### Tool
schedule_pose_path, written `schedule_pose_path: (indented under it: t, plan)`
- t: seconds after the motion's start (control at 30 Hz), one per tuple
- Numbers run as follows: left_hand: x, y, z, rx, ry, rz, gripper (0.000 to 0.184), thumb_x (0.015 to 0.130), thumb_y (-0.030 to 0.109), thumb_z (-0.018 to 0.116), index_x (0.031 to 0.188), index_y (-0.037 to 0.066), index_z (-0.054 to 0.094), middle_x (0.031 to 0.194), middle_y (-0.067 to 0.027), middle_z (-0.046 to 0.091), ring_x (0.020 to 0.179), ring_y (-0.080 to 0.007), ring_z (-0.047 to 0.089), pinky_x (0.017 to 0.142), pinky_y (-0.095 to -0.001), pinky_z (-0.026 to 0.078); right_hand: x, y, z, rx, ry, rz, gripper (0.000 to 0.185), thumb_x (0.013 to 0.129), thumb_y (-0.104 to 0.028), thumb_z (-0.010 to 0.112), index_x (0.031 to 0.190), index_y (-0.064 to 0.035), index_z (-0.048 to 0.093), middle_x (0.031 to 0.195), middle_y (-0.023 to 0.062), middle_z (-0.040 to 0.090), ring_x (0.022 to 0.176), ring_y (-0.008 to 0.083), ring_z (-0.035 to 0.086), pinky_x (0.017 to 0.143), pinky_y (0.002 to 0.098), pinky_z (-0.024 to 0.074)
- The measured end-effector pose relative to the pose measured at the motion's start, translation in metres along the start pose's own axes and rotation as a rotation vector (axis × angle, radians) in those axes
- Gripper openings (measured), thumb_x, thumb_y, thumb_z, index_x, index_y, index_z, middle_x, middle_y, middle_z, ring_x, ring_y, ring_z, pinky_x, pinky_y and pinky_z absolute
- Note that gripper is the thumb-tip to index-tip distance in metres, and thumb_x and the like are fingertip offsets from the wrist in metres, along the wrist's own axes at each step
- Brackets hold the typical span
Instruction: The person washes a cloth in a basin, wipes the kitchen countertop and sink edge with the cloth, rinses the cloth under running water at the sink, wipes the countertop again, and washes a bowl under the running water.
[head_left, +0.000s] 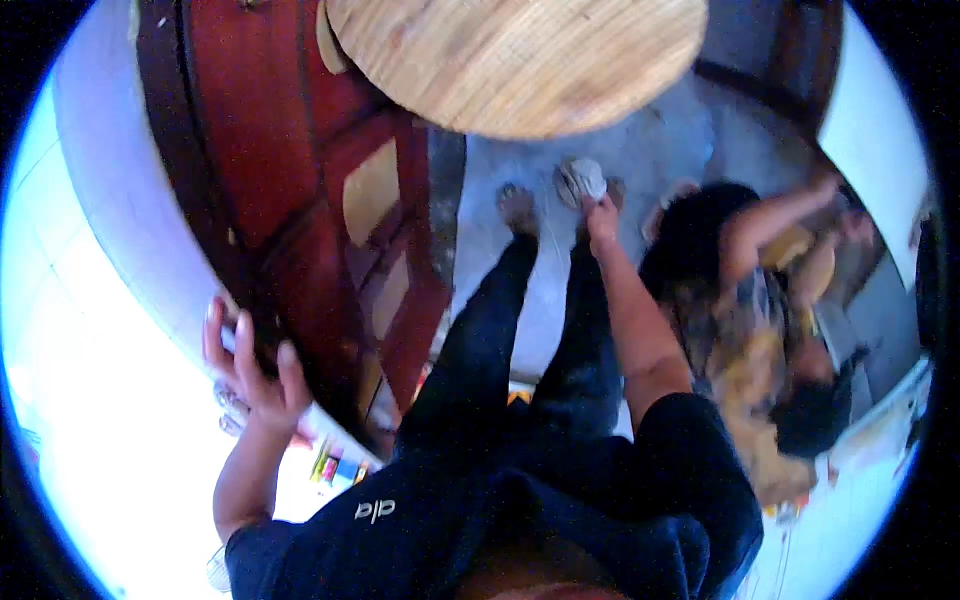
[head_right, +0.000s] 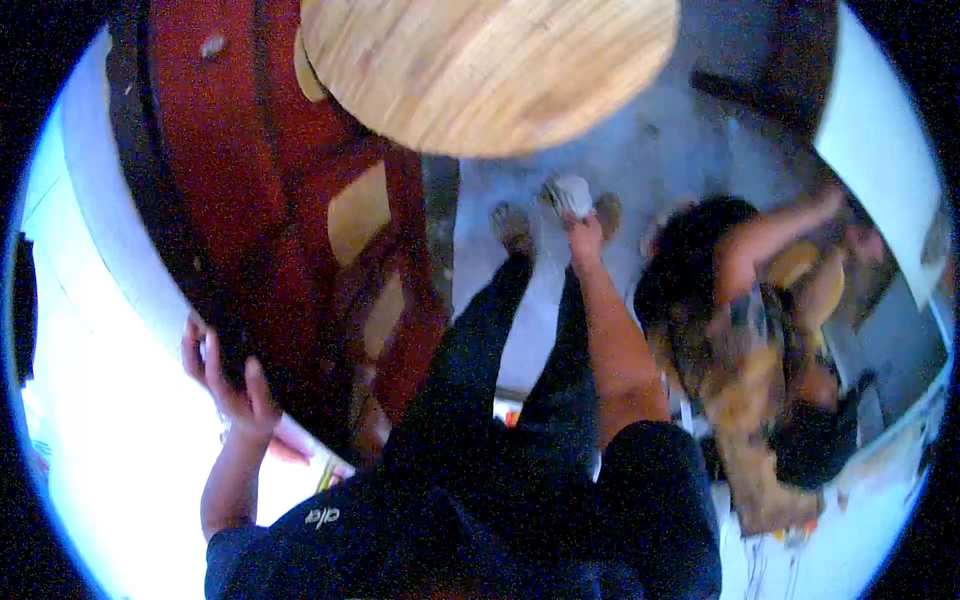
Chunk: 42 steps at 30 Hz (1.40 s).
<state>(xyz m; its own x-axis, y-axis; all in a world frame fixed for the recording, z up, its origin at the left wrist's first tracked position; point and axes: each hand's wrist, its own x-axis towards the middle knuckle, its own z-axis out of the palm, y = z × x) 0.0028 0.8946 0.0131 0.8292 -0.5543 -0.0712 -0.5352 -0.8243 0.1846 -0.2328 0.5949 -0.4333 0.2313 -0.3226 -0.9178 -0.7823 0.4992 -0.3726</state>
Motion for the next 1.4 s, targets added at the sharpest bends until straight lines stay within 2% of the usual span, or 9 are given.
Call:
schedule_pose_path:
  t: [0.2, 0.33, 0.6, 0.73, 0.77, 0.8, 0.87, 1.2, 1.4]
  plan:
    - [0.003, 0.018, 0.003, -0.042, 0.103, 0.019, 0.047, 0.083, 0.014, 0.056, 0.128, 0.003, 0.053, 0.14, -0.0185, 0.04, 0.126, -0.035, 0.037, 0.105, -0.0457, 0.028, -0.151, -0.075, -0.065, -0.017, -0.132, -0.386, 0.043, 0.086, -0.008, 0.057, 0.129, -0.0027, 0.05, 0.119, 0.0037, 0.06, 0.108, 0.0137, 0.054, 0.096, 0.0284, 0.039]
    - [0.008, 0.015, -0.001, -0.038, 0.134, 0.015, 0.052, 0.079, 0.01, 0.058, 0.13, 0.007, 0.053, 0.14, -0.0144, 0.042, 0.127, -0.0343, 0.038, 0.107, -0.0446, 0.027, -0.237, -0.15, -0.082, 0.329, -0.176, -0.345, 0.044, 0.083, -0.002, 0.052, 0.127, -0.0034, 0.051, 0.119, 0.0049, 0.059, 0.107, 0.0158, 0.055, 0.093, 0.0278, 0.0416]
    - [0.004, 0.028, -0.018, -0.045, 0.156, -0.003, 0.055, 0.079, 0.01, 0.057, 0.133, 0.013, 0.051, 0.141, -0.0104, 0.042, 0.127, -0.0327, 0.039, 0.107, -0.0447, 0.029, -0.346, -0.277, -0.152, 0.962, -0.503, -0.109, 0.043, 0.09, -0.026, 0.045, 0.124, -0.0004, 0.053, 0.124, 0.0123, 0.059, 0.116, 0.0293, 0.054, 0.105, 0.0415, 0.0375]
    - [0.002, 0.027, -0.018, -0.06, 0.165, -0.012, 0.055, 0.078, 0.011, 0.057, 0.133, 0.015, 0.05, 0.139, -0.0095, 0.043, 0.126, -0.034, 0.04, 0.107, -0.0455, 0.03, -0.343, -0.309, -0.176, 1.123, -0.968, -0.195, 0.04, 0.096, -0.03, 0.042, 0.118, -0.0001, 0.056, 0.11, 0.0165, 0.063, 0.103, 0.0299, 0.061, 0.091, 0.0422, 0.0509]
    - [0.001, 0.027, -0.019, -0.06, 0.164, -0.013, 0.055, 0.079, 0.011, 0.057, 0.133, 0.016, 0.05, 0.139, -0.0094, 0.043, 0.126, -0.0342, 0.04, 0.107, -0.0457, 0.03, -0.346, -0.316, -0.174, 1.122, -0.6, -0.178, 0.042, 0.096, -0.035, 0.043, 0.118, -0.0008, 0.055, 0.105, 0.0151, 0.065, 0.096, 0.0284, 0.064, 0.083, 0.0405, 0.0546]
    - [0.001, 0.028, -0.021, -0.062, 0.164, -0.014, 0.055, 0.079, 0.011, 0.057, 0.133, 0.016, 0.05, 0.139, -0.0094, 0.043, 0.126, -0.0344, 0.04, 0.107, -0.0459, 0.03, -0.348, -0.329, -0.178, 1.075, -1.045, -0.088, 0.041, 0.097, -0.035, 0.042, 0.122, -0.0037, 0.053, 0.112, 0.015, 0.063, 0.098, 0.0282, 0.064, 0.084, 0.0398, 0.0543]
    - [0.003, 0.028, -0.021, -0.054, 0.16, -0.022, 0.055, 0.079, 0.012, 0.057, 0.133, 0.016, 0.049, 0.139, -0.0095, 0.042, 0.126, -0.0347, 0.039, 0.107, -0.0462, 0.03, -0.353, -0.348, -0.175, 1.059, -1.122, -0.165, 0.043, 0.097, -0.037, 0.041, 0.125, -0.0065, 0.052, 0.12, 0.014, 0.06, 0.106, 0.0288, 0.06, 0.09, 0.0415, 0.0507]
    - [0.008, 0.031, -0.039, -0.111, 0.116, -0.06, 0.055, 0.079, 0.009, 0.056, 0.133, 0.015, 0.049, 0.139, -0.0103, 0.042, 0.125, -0.035, 0.04, 0.106, -0.047, 0.032, -0.392, -0.491, -0.161, 0.288, -0.399, -0.543, 0.057, 0.097, -0.046, 0.041, 0.139, -0.008, 0.042, 0.139, 0.009, 0.047, 0.127, 0.0265, 0.045, 0.108, 0.0431, 0.0354]
    - [0.011, 0.03, -0.039, -0.104, 0.091, -0.071, 0.056, 0.079, 0.009, 0.056, 0.134, 0.015, 0.048, 0.139, -0.0126, 0.041, 0.126, -0.0361, 0.039, 0.106, -0.0479, 0.031, -0.381, -0.581, -0.173, 0.328, -0.474, -0.659, 0.056, 0.098, -0.046, 0.037, 0.137, -0.0069, 0.042, 0.14, 0.0091, 0.046, 0.128, 0.0272, 0.043, 0.108, 0.0436, 0.0339]
